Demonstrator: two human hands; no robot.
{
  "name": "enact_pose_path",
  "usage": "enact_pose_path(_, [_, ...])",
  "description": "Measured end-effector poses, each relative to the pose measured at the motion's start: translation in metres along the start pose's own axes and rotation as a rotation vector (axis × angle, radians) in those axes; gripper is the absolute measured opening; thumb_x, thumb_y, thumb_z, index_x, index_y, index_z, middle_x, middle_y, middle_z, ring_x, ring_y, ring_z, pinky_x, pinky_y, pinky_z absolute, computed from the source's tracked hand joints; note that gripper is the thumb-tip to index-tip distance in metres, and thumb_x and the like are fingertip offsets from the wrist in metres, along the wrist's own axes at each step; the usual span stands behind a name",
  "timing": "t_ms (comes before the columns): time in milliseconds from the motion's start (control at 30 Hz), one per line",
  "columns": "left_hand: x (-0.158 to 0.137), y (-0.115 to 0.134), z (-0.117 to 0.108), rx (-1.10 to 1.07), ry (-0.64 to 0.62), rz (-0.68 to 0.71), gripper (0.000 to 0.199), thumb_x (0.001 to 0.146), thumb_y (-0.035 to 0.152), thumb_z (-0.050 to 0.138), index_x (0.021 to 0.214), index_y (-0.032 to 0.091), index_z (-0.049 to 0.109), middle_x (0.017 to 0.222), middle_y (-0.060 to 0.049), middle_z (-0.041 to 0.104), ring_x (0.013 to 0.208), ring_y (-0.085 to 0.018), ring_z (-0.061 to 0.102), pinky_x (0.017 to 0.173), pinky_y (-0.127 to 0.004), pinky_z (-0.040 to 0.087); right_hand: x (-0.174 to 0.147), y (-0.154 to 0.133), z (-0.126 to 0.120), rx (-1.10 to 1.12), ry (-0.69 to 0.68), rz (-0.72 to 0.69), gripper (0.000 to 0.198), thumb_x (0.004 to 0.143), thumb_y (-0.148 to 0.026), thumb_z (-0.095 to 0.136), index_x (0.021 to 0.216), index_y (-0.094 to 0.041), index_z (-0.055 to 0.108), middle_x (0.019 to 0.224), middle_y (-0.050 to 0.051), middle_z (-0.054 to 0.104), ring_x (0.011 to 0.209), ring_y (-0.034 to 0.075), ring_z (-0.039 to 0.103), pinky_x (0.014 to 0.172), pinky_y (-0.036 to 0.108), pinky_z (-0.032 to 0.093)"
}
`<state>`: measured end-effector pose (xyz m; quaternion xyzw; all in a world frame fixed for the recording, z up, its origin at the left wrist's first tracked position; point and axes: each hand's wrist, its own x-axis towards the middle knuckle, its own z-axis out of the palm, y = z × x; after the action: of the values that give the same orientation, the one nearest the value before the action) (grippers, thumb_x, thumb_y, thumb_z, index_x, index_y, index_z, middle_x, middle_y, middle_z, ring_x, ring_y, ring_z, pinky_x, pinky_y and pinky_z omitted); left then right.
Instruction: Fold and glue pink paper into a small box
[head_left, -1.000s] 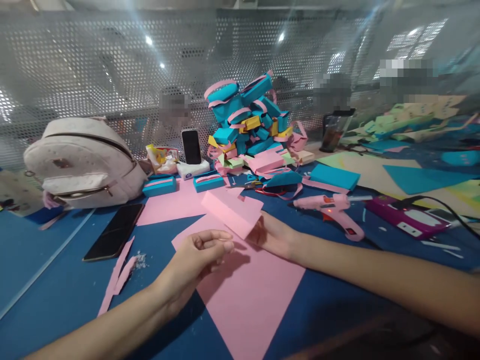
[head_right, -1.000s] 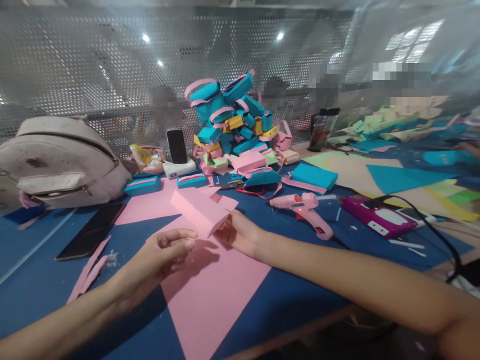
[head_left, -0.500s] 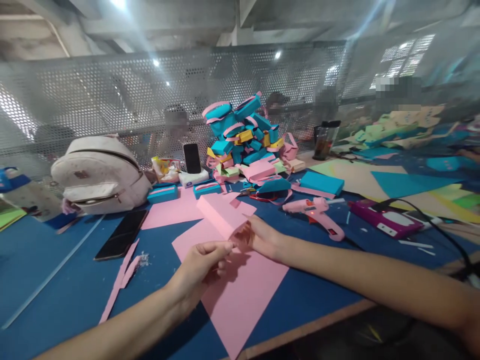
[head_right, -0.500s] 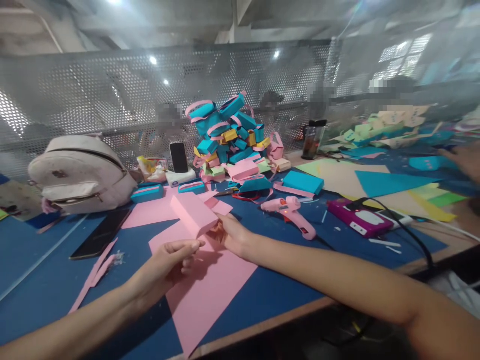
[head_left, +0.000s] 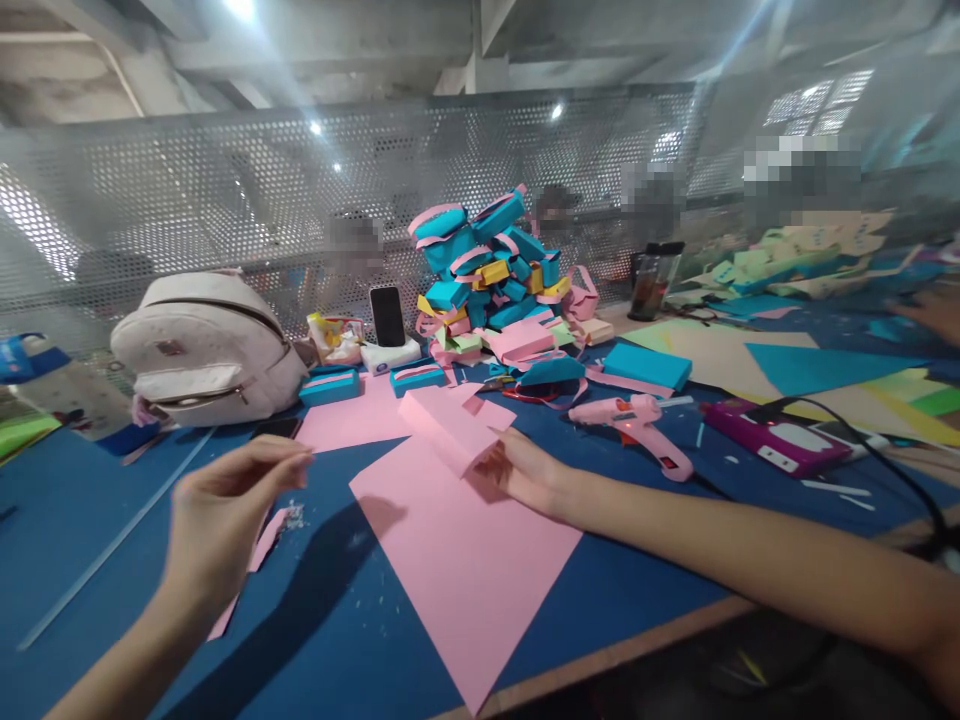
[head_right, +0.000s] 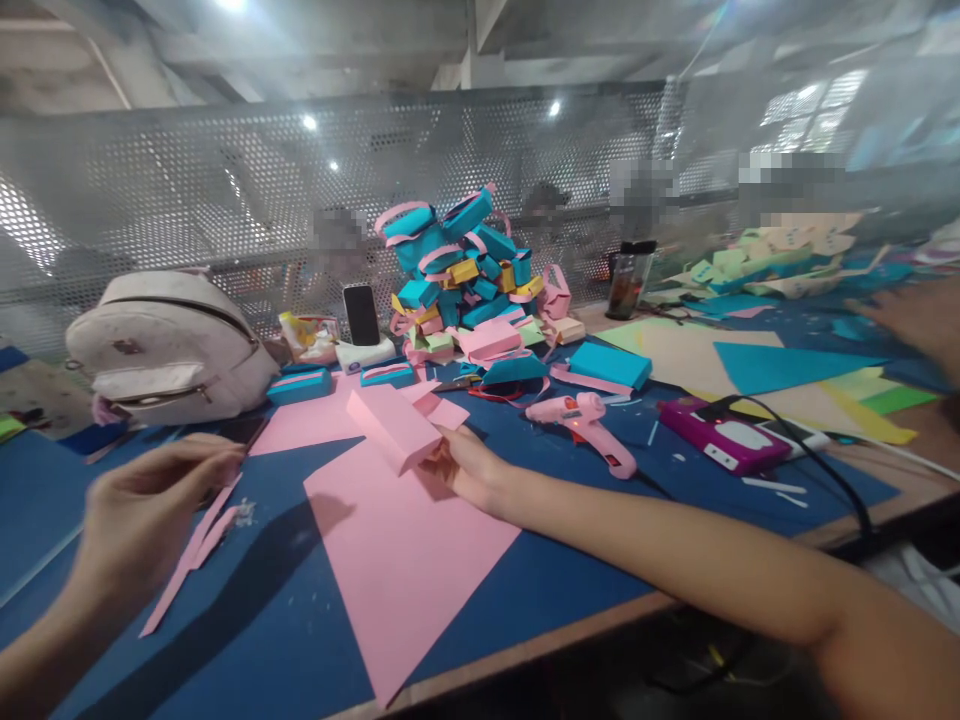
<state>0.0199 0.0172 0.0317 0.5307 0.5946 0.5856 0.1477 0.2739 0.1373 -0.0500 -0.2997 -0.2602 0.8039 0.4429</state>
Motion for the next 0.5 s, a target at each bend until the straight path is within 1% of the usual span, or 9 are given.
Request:
enact_pose_path(33, [0.004, 0.0, -0.014, 0.033, 0.083, 0.067, 0.01, 0.07, 0.03, 0.078, 0.073, 0.022, 0.073, 0.075, 0.002, 0.069, 0.068, -0.012, 0.058, 0.061, -0.02, 0.048, 0.0, 0.001, -0.001, -0.007, -0.004, 0.001, 0.006, 0.083, -0.01, 0.063, 0.081, -0.014, 0.067, 0.069, 0.001, 0.069, 0.057, 0.009, 0.06, 0.054, 0.019, 0.051])
enact_pose_path(67, [0.008, -0.001, -0.028, 0.106, 0.128, 0.126, 0.009, 0.071, 0.03, 0.077, 0.075, 0.023, 0.074, 0.076, 0.003, 0.07, 0.069, -0.012, 0.06, 0.064, -0.021, 0.05, 0.001, 0.001, -0.002, -0.011, -0.007, -0.003, 0.006, 0.081, -0.01, 0.065, 0.078, -0.014, 0.066, 0.067, 0.001, 0.068, 0.056, 0.009, 0.059, 0.054, 0.019, 0.051])
enact_pose_path(100, [0.012, -0.003, -0.041, 0.205, 0.113, 0.167, 0.01, 0.073, 0.032, 0.075, 0.08, 0.024, 0.075, 0.081, 0.003, 0.072, 0.074, -0.014, 0.063, 0.07, -0.022, 0.052, 0.001, 0.002, -0.002, -0.014, -0.01, -0.009, 0.006, 0.08, -0.01, 0.067, 0.076, -0.015, 0.065, 0.065, 0.0, 0.066, 0.055, 0.009, 0.058, 0.055, 0.019, 0.05])
enact_pose_path(133, [0.015, -0.007, -0.052, 0.313, 0.033, 0.207, 0.013, 0.076, 0.035, 0.073, 0.085, 0.026, 0.076, 0.087, 0.002, 0.074, 0.081, -0.016, 0.065, 0.076, -0.024, 0.053, 0.001, 0.002, -0.002, -0.015, -0.012, -0.017, 0.006, 0.079, -0.011, 0.068, 0.075, -0.015, 0.065, 0.063, -0.001, 0.065, 0.055, 0.009, 0.058, 0.055, 0.02, 0.05])
enact_pose_path(200, [0.019, -0.019, -0.07, 0.447, -0.159, 0.289, 0.015, 0.076, 0.042, 0.07, 0.08, 0.029, 0.076, 0.086, 0.003, 0.075, 0.081, -0.018, 0.068, 0.075, -0.024, 0.054, 0.001, 0.003, -0.001, -0.015, -0.015, -0.036, 0.008, 0.077, -0.013, 0.071, 0.073, -0.015, 0.064, 0.061, -0.002, 0.064, 0.054, 0.009, 0.057, 0.056, 0.02, 0.049])
enact_pose_path(233, [0.02, -0.026, -0.076, 0.498, -0.276, 0.27, 0.017, 0.077, 0.044, 0.069, 0.08, 0.03, 0.076, 0.087, 0.003, 0.075, 0.08, -0.018, 0.069, 0.073, -0.024, 0.055, 0.0, 0.004, -0.001, -0.016, -0.015, -0.044, 0.009, 0.076, -0.013, 0.072, 0.072, -0.016, 0.064, 0.06, -0.002, 0.063, 0.054, 0.009, 0.057, 0.055, 0.02, 0.049])
enact_pose_path(267, [0.021, -0.034, -0.08, 0.542, -0.347, 0.242, 0.018, 0.077, 0.046, 0.068, 0.08, 0.03, 0.077, 0.088, 0.003, 0.076, 0.08, -0.019, 0.071, 0.073, -0.023, 0.055, 0.0, 0.004, 0.0, -0.018, -0.014, -0.049, 0.01, 0.075, -0.013, 0.072, 0.072, -0.015, 0.064, 0.06, -0.002, 0.062, 0.053, 0.008, 0.056, 0.055, 0.02, 0.048])
enact_pose_path(367, [0.023, -0.05, -0.082, 0.572, -0.405, 0.225, 0.024, 0.076, 0.05, 0.068, 0.082, 0.03, 0.077, 0.094, 0.001, 0.077, 0.083, -0.021, 0.073, 0.075, -0.023, 0.055, -0.002, 0.004, 0.003, -0.025, -0.005, -0.059, 0.009, 0.074, -0.012, 0.072, 0.072, -0.015, 0.064, 0.06, -0.002, 0.063, 0.053, 0.008, 0.057, 0.054, 0.019, 0.047])
enact_pose_path(500, [0.027, -0.045, -0.076, 0.585, -0.372, 0.219, 0.027, 0.08, 0.05, 0.065, 0.09, 0.028, 0.076, 0.1, 0.0, 0.076, 0.09, -0.021, 0.071, 0.081, -0.023, 0.054, -0.004, 0.003, 0.006, -0.032, 0.009, -0.052, 0.006, 0.075, -0.012, 0.071, 0.08, -0.013, 0.067, 0.067, 0.0, 0.067, 0.055, 0.009, 0.06, 0.052, 0.02, 0.047])
